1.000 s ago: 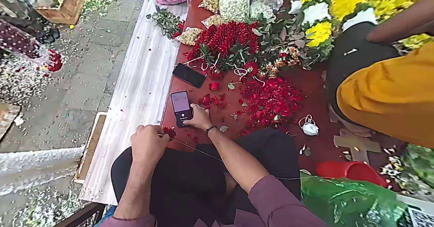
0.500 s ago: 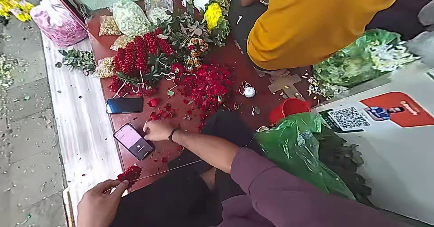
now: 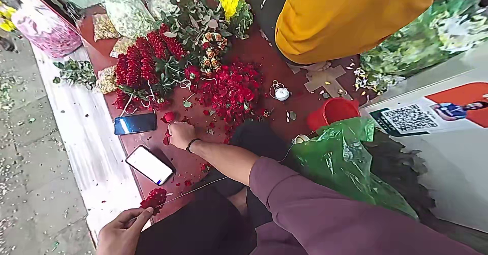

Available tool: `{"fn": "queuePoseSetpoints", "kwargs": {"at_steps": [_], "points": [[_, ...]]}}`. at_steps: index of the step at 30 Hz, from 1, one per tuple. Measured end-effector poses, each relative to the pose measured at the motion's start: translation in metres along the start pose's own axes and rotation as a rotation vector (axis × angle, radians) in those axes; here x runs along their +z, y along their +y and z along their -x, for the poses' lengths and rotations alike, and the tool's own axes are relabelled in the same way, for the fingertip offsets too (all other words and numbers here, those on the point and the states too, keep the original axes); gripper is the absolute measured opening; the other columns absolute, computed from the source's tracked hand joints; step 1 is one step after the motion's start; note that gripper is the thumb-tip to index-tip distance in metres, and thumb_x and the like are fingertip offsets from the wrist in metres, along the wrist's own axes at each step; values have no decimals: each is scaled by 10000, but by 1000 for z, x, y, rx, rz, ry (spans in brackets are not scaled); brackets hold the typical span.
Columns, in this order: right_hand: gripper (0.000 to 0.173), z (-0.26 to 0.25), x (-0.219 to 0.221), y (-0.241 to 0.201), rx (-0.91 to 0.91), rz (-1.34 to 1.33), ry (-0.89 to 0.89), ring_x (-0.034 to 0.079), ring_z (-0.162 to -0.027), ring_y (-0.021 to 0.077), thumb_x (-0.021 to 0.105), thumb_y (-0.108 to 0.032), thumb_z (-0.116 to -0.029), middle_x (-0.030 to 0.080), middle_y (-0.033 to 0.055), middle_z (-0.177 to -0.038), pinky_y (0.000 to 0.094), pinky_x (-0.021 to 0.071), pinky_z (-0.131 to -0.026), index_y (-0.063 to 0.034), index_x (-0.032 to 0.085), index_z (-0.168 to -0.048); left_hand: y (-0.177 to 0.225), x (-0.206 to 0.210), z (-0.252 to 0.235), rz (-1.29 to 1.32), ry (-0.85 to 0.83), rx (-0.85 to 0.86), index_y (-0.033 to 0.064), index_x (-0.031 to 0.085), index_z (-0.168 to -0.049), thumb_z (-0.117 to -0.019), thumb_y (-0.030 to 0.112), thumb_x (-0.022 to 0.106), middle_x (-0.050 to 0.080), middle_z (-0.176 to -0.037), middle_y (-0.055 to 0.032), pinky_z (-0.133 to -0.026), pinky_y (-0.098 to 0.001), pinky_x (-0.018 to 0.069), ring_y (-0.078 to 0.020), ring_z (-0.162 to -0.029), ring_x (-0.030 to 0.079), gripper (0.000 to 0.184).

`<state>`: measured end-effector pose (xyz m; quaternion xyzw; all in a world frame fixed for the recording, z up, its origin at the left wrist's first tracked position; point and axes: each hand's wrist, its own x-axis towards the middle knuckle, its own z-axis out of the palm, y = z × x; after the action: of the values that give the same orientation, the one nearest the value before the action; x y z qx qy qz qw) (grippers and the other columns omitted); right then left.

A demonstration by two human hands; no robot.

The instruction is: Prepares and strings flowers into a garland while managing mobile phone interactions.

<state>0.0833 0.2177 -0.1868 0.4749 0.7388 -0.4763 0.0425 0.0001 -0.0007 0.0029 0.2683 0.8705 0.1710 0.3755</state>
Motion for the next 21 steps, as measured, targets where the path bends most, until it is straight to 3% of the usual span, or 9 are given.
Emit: {"fn": "queuePoseSetpoints", "kwargs": {"at_steps": [4,5,7,9,13,18,21], "points": [[175,-2,-13,6,6,-288,71,706,-943,347,722,-181,-897,728,158,-996,612,553,-760,-68,722,-1031,-5,0,-4,-6,18,22,46,727,-829,-854,101,770,651,-682,33,-601,-228,479,-12,-595,564,74],[195,-6,-16,8,-12,-377,76,706,-918,324,734,-161,-886,726,155,-992,580,566,-786,-51,723,-1047,-10,-1,-6,-6,27,36,62,734,-819,-843,123,774,654,-673,37,-586,-236,476,-15,-585,564,77],[227,-8,-27,7,-72,-573,55,701,-777,249,762,-54,-866,717,167,-958,442,603,-714,19,713,-1075,-17,-1,-7,-5,35,59,79,739,-817,-841,145,777,667,-684,36,-591,-255,490,-24,-597,584,80],[253,7,-48,-2,-68,-675,-6,629,-669,167,742,19,-860,700,147,-922,318,534,-594,35,700,-1109,-21,-2,-5,-8,39,63,90,739,-817,-846,160,779,672,-691,31,-600,-290,496,-45,-605,592,85],[179,39,-78,-8,-72,-778,-37,542,-586,83,699,-23,-929,675,87,-853,227,441,-517,25,693,-1101,-22,-4,-3,-12,38,77,102,738,-809,-844,165,786,671,-689,33,-602,-307,490,-50,-598,583,86],[155,73,-91,-3,-118,-846,12,545,-573,93,594,-41,-984,659,70,-858,231,456,-507,-32,678,-1114,-17,-4,-1,-27,20,54,104,748,-822,-860,177,794,667,-689,19,-608,-345,485,-75,-592,575,95],[144,67,-85,1,-205,-872,-5,575,-593,108,556,-22,-1000,661,69,-871,249,488,-512,-32,664,-1094,-16,-5,-1,-30,-1,10,102,759,-851,-876,209,786,689,-744,-6,-647,-391,498,-112,-642,602,114]]}}
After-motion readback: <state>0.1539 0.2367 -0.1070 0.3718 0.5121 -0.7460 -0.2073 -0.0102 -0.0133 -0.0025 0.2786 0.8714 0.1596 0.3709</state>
